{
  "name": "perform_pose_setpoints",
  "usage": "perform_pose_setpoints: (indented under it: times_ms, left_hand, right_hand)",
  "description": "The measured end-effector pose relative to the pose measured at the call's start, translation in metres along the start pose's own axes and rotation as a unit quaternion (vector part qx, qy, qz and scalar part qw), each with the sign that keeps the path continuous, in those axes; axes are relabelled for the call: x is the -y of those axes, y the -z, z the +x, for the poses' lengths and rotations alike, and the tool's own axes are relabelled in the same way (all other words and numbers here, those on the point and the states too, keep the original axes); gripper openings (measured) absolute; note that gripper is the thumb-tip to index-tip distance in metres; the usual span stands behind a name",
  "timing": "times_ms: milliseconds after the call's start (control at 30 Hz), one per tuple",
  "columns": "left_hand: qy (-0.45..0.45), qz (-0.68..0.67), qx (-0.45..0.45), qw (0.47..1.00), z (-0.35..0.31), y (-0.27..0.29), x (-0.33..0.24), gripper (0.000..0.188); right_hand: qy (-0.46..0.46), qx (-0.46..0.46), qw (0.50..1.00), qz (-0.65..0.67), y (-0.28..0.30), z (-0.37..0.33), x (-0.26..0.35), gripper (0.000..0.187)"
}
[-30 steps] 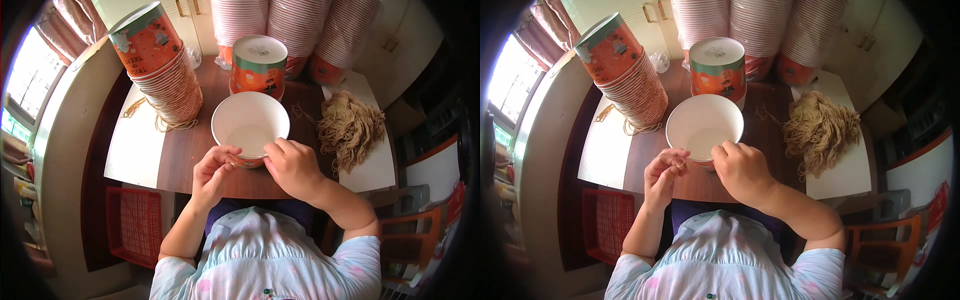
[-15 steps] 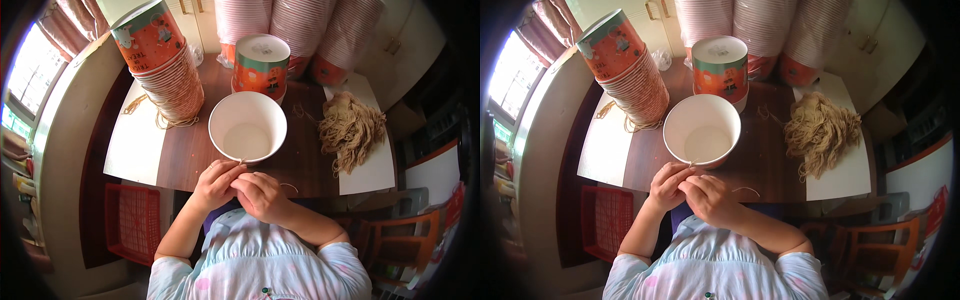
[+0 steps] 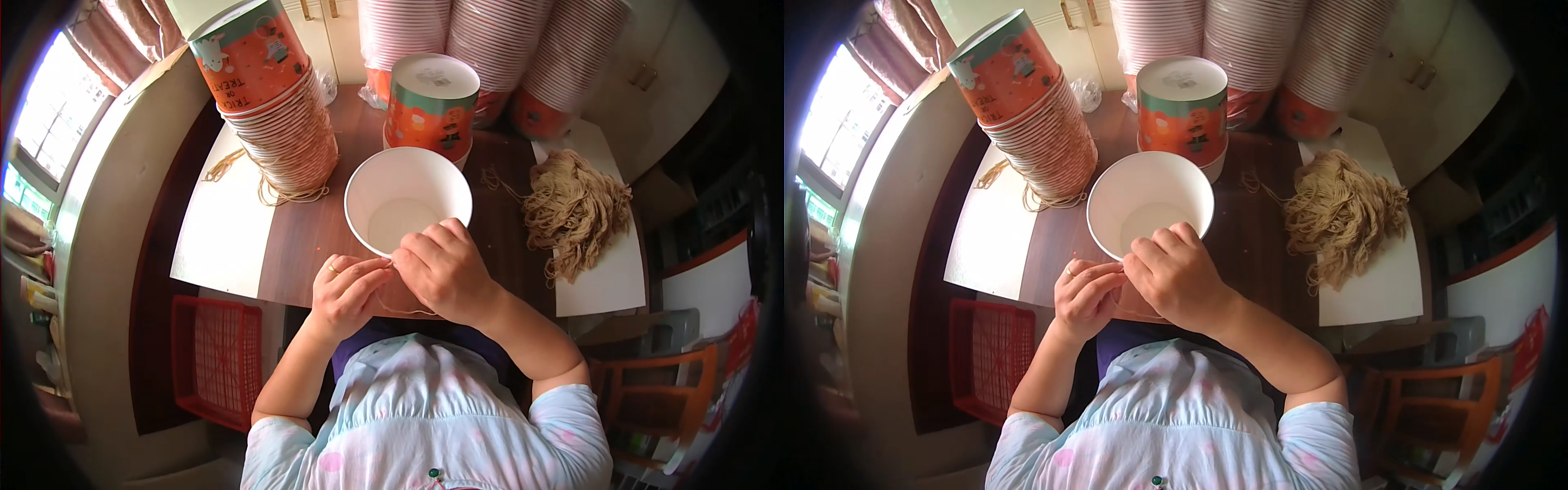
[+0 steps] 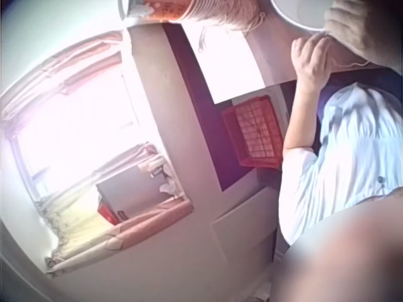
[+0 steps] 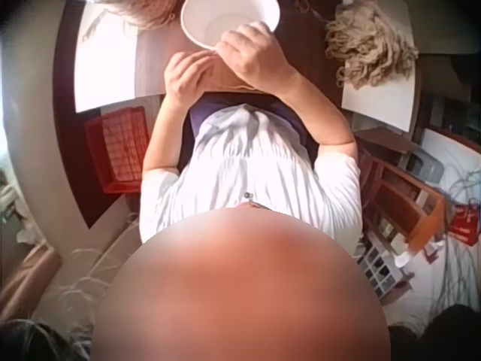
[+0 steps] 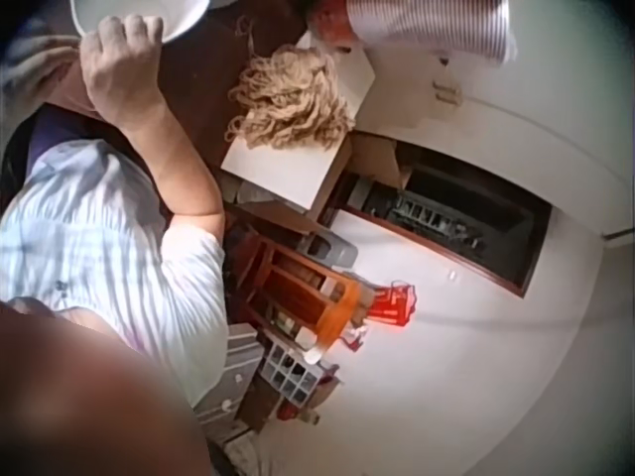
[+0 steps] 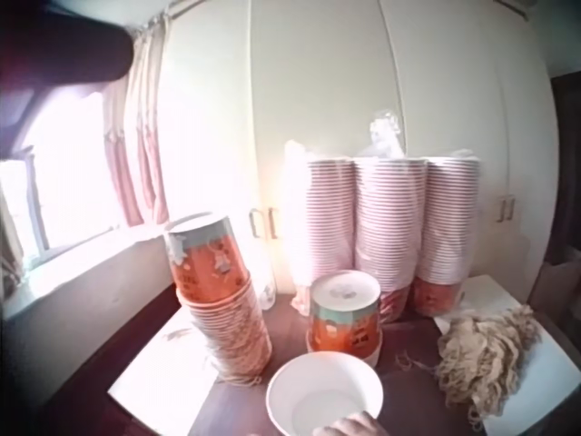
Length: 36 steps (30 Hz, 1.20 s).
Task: Thread and knot twine strings through pre-drilled holes in paper buckets to create handles.
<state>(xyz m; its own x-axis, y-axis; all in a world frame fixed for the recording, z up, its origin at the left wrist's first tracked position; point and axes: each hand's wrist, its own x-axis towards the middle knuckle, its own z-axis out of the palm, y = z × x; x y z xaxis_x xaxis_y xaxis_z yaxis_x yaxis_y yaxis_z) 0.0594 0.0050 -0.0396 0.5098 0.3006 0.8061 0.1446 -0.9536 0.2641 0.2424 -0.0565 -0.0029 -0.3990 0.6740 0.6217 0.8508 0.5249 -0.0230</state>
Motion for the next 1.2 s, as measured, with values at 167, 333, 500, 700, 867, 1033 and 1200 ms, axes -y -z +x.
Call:
perform_pose_setpoints:
  times_ms: [167,333,500,700,867,1033,1200]
  left_hand:
    - [-0.007,0.060,-0.008,0.998,-0.002,-0.003,-0.003,0.025]
    - [0.031,0.058,-0.050,0.997,-0.007,-0.010,-0.008,0.026]
    - [0.080,0.042,-0.079,0.993,-0.009,-0.018,-0.019,0.028]
    - [0.176,-0.023,-0.115,0.977,-0.021,-0.032,-0.030,0.022]
    - [0.471,-0.471,-0.238,0.707,-0.022,-0.032,-0.026,0.013]
    - [0.484,-0.506,-0.222,0.679,-0.029,-0.026,-0.014,0.016]
    - [0.491,-0.504,-0.171,0.690,-0.031,-0.018,-0.006,0.016]
  right_hand:
    - [-0.012,-0.057,0.997,-0.045,-0.008,-0.002,0.004,0.007]
    - [-0.017,-0.114,0.989,-0.091,-0.007,-0.013,0.013,0.016]
    - [-0.075,-0.119,0.987,-0.081,-0.012,-0.030,0.031,0.018]
    - [-0.234,-0.141,0.961,0.036,-0.041,-0.028,0.040,0.014]
    - [-0.298,-0.129,0.931,0.166,-0.054,-0.020,0.042,0.014]
    - [-0.355,-0.139,0.861,0.337,-0.056,-0.015,0.042,0.016]
    - [-0.448,-0.093,0.686,0.566,-0.055,-0.012,0.039,0.017]
